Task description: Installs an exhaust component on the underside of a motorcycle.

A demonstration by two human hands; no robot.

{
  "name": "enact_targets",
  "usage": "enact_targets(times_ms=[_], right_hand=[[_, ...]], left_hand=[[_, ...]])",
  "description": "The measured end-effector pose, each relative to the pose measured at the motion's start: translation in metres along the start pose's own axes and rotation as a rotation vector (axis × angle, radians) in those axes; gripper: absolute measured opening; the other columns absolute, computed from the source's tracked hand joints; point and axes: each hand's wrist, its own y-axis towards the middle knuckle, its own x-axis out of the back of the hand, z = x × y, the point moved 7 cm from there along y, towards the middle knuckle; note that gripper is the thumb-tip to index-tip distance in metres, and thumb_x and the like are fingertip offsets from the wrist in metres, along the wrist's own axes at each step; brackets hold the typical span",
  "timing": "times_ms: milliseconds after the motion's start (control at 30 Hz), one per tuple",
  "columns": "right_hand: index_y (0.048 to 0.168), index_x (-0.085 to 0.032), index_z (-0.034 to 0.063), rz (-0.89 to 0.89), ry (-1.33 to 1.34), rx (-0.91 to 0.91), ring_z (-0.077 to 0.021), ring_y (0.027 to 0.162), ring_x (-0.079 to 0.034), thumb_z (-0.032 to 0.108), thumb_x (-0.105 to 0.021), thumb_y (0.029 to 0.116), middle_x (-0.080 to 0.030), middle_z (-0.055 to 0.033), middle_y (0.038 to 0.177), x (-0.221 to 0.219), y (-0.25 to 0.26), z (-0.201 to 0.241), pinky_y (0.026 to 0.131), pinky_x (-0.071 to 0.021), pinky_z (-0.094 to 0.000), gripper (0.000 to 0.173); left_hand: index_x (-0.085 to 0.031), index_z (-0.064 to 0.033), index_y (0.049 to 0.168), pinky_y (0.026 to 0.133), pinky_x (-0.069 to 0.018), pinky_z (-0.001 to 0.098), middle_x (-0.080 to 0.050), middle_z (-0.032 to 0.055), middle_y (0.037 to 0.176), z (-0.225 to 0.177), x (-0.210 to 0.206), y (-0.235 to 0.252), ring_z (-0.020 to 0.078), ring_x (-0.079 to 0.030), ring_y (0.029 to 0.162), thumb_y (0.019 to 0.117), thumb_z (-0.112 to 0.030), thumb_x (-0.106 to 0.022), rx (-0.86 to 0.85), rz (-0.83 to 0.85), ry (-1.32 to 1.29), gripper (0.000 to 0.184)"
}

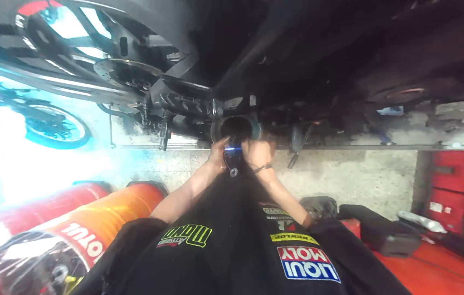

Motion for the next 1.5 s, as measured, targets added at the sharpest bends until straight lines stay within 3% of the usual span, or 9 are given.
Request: enact_targets(times_ms=[167, 333, 600, 900, 1067, 1167, 1333, 1400, 1500], right_hand=[[0.077, -0.069, 0.0085, -0.064, 0.027, -0.107, -0.0334, 0.076, -0.071, 0.043, -0.050, 0.0995, -0.070, -0.0124, 0.075, 0.007, 0.006, -0.030, 0.074, -0.0525, -0.0605, 0.046], [0.073, -0.068, 0.0087, -0.118, 0.081, -0.033, -0.0324, 0.078, -0.070, 0.041, -0.053, 0.0986, -0.070, -0.0122, 0.075, 0.007, 0.012, -0.029, 0.078, -0.0530, -0.0607, 0.044], [0.081, -0.071, 0.0080, -0.075, 0.079, -0.044, -0.0339, 0.081, -0.072, 0.043, -0.050, 0.1007, -0.071, -0.0138, 0.079, -0.005, 0.015, -0.040, 0.075, -0.0556, -0.0592, 0.046], [0.070, -0.066, 0.0061, -0.111, 0.152, 0.105, -0.0303, 0.076, -0.070, 0.033, -0.056, 0.0974, -0.068, -0.0119, 0.073, -0.016, 0.013, -0.016, 0.071, -0.0569, -0.0534, 0.040], [0.116, -0.073, 0.0089, 0.127, -0.018, -0.177, -0.0397, 0.109, -0.068, 0.047, -0.050, 0.1037, -0.073, -0.0194, 0.113, -0.039, 0.042, -0.074, 0.093, -0.0531, -0.0622, 0.046], [0.143, -0.055, 0.0071, 0.288, 0.074, -0.090, -0.0453, 0.122, -0.061, 0.030, -0.060, 0.1009, -0.062, -0.0263, 0.133, -0.082, 0.048, -0.056, 0.099, -0.0489, -0.0661, 0.048], [0.123, -0.068, 0.0013, 0.355, -0.091, -0.113, -0.0466, 0.116, -0.063, 0.029, -0.063, 0.0974, -0.066, -0.0277, 0.123, -0.085, 0.069, -0.047, 0.095, -0.0489, -0.0685, 0.038], [0.120, -0.071, 0.0045, 0.261, -0.134, -0.098, -0.0427, 0.112, -0.066, 0.042, -0.051, 0.1024, -0.070, -0.0240, 0.117, -0.057, 0.070, -0.064, 0.093, -0.0506, -0.0656, 0.046], [0.119, -0.072, 0.0040, 0.207, 0.073, -0.106, -0.0390, 0.113, -0.066, 0.044, -0.054, 0.1029, -0.071, -0.0223, 0.116, -0.036, 0.061, -0.064, 0.099, -0.0498, -0.0596, 0.047]], left_hand=[[-0.063, -0.0032, 0.111, 0.076, -0.0616, 0.0426, -0.071, 0.0128, 0.093, -0.003, -0.004, -0.006, 0.0221, -0.071, 0.083, 0.1092, -0.034, -0.040, 0.002, 0.089, -0.001, 0.038], [-0.054, -0.0068, 0.138, 0.083, -0.0613, 0.0436, -0.071, 0.0144, 0.107, -0.004, -0.001, -0.010, 0.0237, -0.071, 0.094, 0.1086, -0.028, -0.044, -0.023, 0.104, 0.064, 0.038], [-0.056, -0.0063, 0.133, 0.080, -0.0615, 0.0412, -0.071, 0.0124, 0.103, -0.006, -0.002, -0.018, 0.0218, -0.071, 0.090, 0.1085, -0.027, -0.041, -0.047, 0.036, 0.090, 0.036], [-0.060, -0.0070, 0.132, 0.081, -0.0610, 0.0425, -0.072, 0.0116, 0.106, -0.003, 0.011, -0.013, 0.0217, -0.071, 0.094, 0.1083, -0.028, -0.045, -0.060, -0.068, 0.153, 0.035], [-0.060, -0.0024, 0.124, 0.084, -0.0598, 0.0508, -0.070, 0.0196, 0.108, -0.015, 0.021, -0.006, 0.0319, -0.070, 0.096, 0.1085, -0.035, -0.033, -0.087, 0.034, 0.016, 0.045], [-0.061, -0.0043, 0.121, 0.081, -0.0604, 0.0492, -0.071, 0.0182, 0.106, -0.021, 0.020, -0.012, 0.0302, -0.071, 0.094, 0.1066, -0.035, -0.036, -0.068, -0.021, -0.052, 0.042], [-0.045, -0.0057, 0.145, 0.088, -0.0597, 0.0521, -0.068, 0.0221, 0.117, -0.034, 0.015, -0.008, 0.0339, -0.070, 0.104, 0.1072, -0.022, -0.044, -0.110, 0.023, -0.097, 0.041], [-0.044, -0.0098, 0.146, 0.084, -0.0601, 0.0535, -0.070, 0.0191, 0.109, -0.037, 0.015, -0.011, 0.0324, -0.071, 0.097, 0.1053, -0.021, -0.044, -0.111, -0.006, -0.096, 0.042], [-0.030, -0.0149, 0.156, 0.081, -0.0614, 0.0447, -0.066, 0.0137, 0.113, -0.031, 0.019, -0.008, 0.0251, -0.070, 0.095, 0.0946, -0.010, -0.051, -0.102, 0.024, 0.244, 0.066]])
